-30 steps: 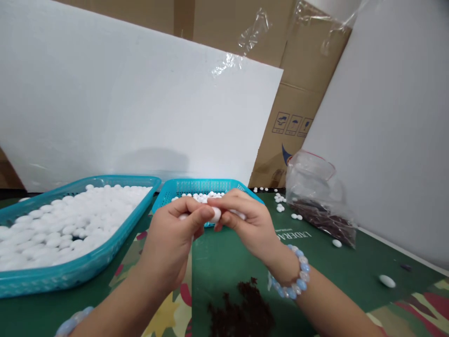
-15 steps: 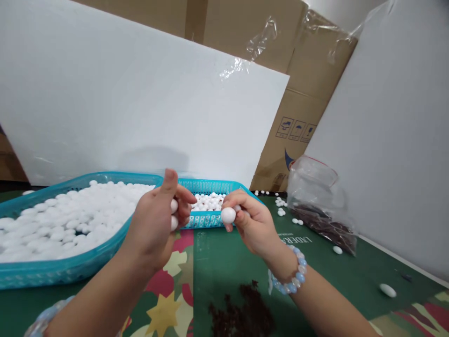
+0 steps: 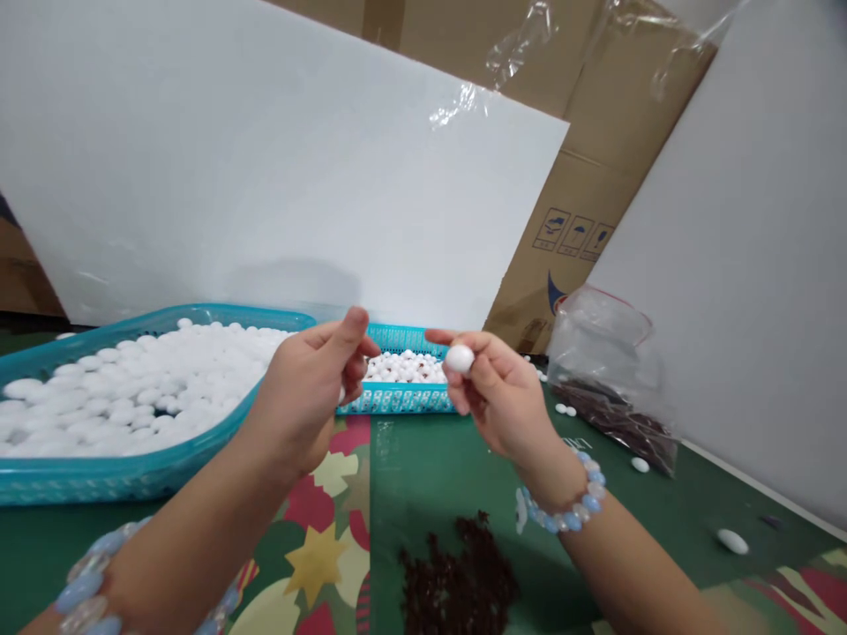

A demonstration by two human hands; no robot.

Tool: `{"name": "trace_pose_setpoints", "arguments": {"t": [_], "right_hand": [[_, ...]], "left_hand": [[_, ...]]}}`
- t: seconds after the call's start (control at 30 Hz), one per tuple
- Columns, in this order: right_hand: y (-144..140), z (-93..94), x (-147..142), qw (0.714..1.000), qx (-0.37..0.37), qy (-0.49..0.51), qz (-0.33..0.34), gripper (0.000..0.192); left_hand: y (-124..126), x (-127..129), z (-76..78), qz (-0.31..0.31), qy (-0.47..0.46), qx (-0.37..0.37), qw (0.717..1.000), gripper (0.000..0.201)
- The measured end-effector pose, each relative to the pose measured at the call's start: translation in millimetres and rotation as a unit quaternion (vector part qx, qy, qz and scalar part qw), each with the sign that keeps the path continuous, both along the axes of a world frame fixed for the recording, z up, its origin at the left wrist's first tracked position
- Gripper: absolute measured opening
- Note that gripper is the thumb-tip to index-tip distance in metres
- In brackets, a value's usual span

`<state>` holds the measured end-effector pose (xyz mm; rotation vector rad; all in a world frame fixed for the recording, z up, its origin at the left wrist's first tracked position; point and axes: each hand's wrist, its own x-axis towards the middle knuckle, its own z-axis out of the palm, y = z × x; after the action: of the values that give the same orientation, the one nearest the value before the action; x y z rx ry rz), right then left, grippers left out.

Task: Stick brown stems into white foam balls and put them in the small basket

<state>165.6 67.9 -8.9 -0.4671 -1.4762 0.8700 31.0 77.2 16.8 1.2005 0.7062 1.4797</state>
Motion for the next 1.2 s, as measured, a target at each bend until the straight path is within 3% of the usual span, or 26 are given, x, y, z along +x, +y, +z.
{"name": "trace_pose_setpoints", "arguments": {"t": [0.13,0.23,0.43,0.6,0.7,0.8,0.87,0.93,1.1,1.2], "right_hand": [[-3,11.0,7,0.994,-0.065,0.051,-0.065,0.012],[-3,14.8,11,0.991,-0.104,0.028,-0.079,0.012],[0,8.2,4,0.963,-0.196,-0.183,0.021,0.006],[4,-4.4,-3,0.929,-0.196,-0.305,0.074,0.018],[5,-11.6,-6,0.882,-0.089,-0.459,0.058,0.023],[1,-15.7,-9,0.775,0.042,-0.63,0.013,0.02],[-2,-17.2,-11,0.706,0.087,-0.701,0.048,0.016],[-4,-18.7,-11,0.665,0.102,-0.733,0.099,0.009],[-1,-24.3,-12,0.641,0.086,-0.752,0.127,0.023],[4,-26.7,-14,0.638,0.065,-0.753,0.145,0.019]], "left_hand": [[2,3,0.4,0.0,-0.029,-0.007,1.0,0.028],[2,4,-1.3,0.005,-0.042,-0.013,0.999,0.026],[5,4,-4.0,-0.005,-0.039,-0.01,0.999,0.036],[7,5,-7.0,-0.012,-0.013,0.004,1.0,0.03],[8,6,-11.1,-0.026,-0.013,-0.018,0.999,0.027],[12,6,-12.4,-0.018,-0.023,-0.06,0.998,0.031],[15,5,-10.6,-0.007,-0.028,-0.105,0.994,0.033],[16,3,-8.2,-0.007,-0.029,-0.143,0.989,0.03],[15,3,-7.2,-0.062,-0.023,-0.159,0.985,0.008],[15,4,-8.8,-0.085,0.005,-0.158,0.984,0.013]]}}
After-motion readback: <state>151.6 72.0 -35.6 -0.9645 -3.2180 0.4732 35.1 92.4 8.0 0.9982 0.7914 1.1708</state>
